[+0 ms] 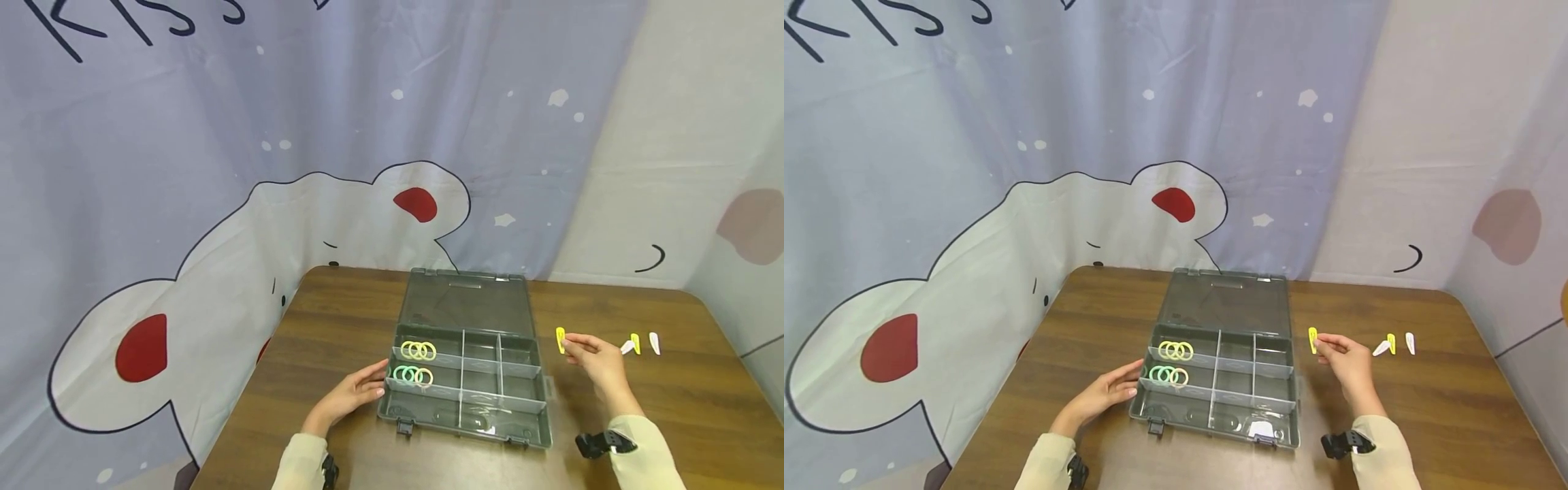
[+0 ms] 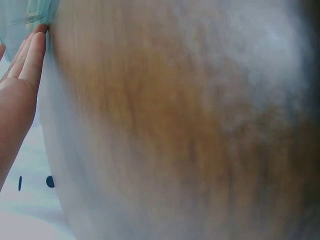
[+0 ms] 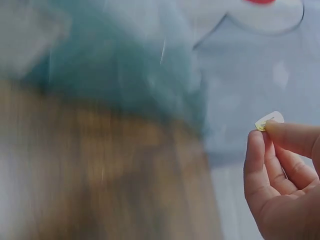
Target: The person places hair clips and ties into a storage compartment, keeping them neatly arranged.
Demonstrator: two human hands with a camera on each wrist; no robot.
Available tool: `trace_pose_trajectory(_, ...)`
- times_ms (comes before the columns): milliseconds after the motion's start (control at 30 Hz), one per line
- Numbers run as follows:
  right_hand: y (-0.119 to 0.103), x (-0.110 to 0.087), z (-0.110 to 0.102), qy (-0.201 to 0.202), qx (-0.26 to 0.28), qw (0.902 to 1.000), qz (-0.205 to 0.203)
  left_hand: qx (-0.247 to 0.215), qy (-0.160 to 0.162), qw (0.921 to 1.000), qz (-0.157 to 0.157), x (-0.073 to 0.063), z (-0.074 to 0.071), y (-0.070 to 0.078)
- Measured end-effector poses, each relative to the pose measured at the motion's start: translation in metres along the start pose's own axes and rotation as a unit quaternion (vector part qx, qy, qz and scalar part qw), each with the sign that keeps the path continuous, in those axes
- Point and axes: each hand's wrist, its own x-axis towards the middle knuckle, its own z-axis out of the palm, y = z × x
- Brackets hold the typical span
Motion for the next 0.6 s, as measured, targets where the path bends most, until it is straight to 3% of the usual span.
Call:
trace_pose_trajectory(267,-0.022,-0.031,0.058,-0.048,-0.007,0.9987,-0.012,0.008,0.000,1.0000,-0.003,0.000,0.001,0.000)
trace_pose_trajectory(600,-0.026,-0.071,0.136,-0.144,0.033,0.9891,-0.002,0.011,0.007,0.9999,-0.007,0.000,0.002,0.000)
